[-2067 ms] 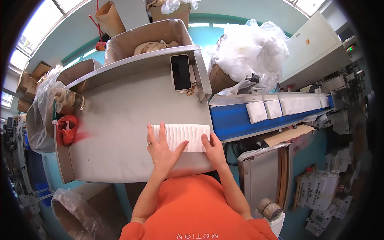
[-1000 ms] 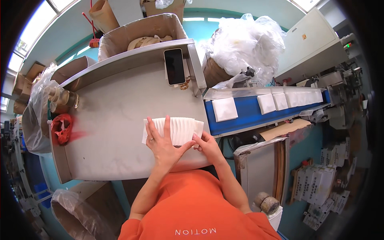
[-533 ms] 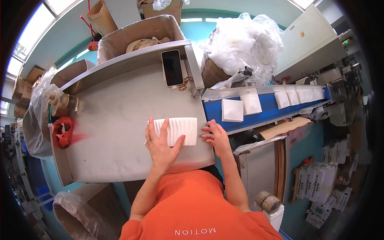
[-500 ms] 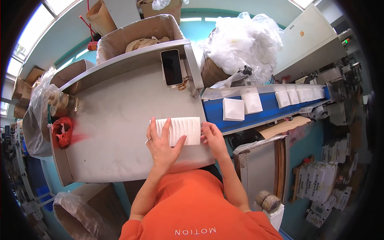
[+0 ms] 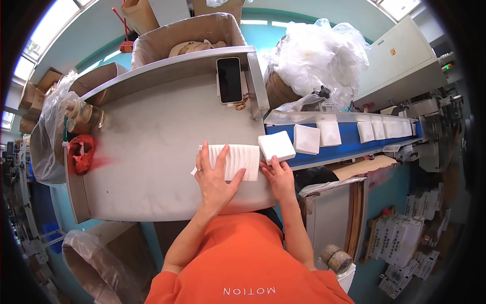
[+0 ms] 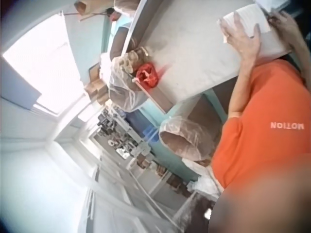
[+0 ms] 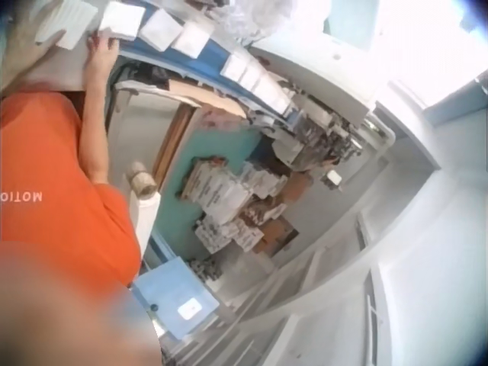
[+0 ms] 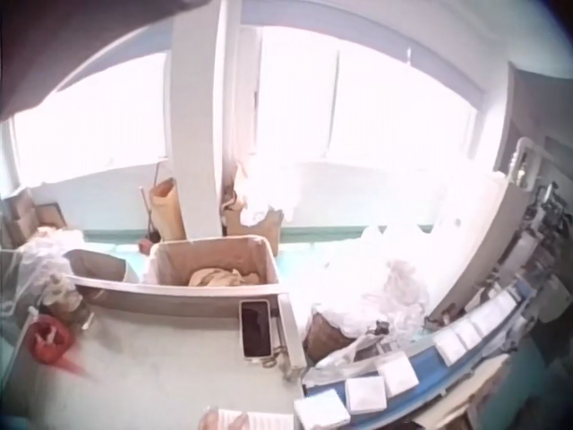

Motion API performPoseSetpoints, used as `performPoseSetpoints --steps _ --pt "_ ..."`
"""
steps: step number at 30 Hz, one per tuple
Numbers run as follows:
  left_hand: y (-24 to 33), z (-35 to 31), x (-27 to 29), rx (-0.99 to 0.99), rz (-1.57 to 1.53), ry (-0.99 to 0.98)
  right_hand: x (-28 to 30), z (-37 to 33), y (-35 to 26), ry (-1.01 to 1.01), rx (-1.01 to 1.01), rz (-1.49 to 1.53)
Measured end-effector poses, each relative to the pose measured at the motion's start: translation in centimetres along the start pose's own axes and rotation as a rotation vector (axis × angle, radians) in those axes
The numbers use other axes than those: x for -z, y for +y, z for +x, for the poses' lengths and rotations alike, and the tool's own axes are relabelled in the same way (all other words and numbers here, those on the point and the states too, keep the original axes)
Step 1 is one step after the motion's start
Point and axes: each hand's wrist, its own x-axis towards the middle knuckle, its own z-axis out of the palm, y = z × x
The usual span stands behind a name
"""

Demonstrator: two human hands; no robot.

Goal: Sorting and counting pleated paper filters on a conveyor belt and workbench in a factory setting.

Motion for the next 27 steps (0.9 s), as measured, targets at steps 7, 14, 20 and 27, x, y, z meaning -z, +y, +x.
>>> performPoseSetpoints --steps 7,14,20,27 --pt "1.0 -0.2 -0.1 0.022 0.08 0.005 -2.5 -0.7 1.5 -0.222 0.097 -0.373" --pt "-1.3 0.5 1.1 0.084 0.09 0.027 0.1 -0.5 1.9 -0.355 -0.233 -0.339" --pt "-2.0 0.6 1.3 0.06 0.084 0.076 -1.4 1.1 1.5 -0.149 -0.137 -0.077" --pt "-1.9 0.5 1.6 0.079 0.091 0.072 -1.8 2.2 0.5 -0.174 -0.205 -0.009"
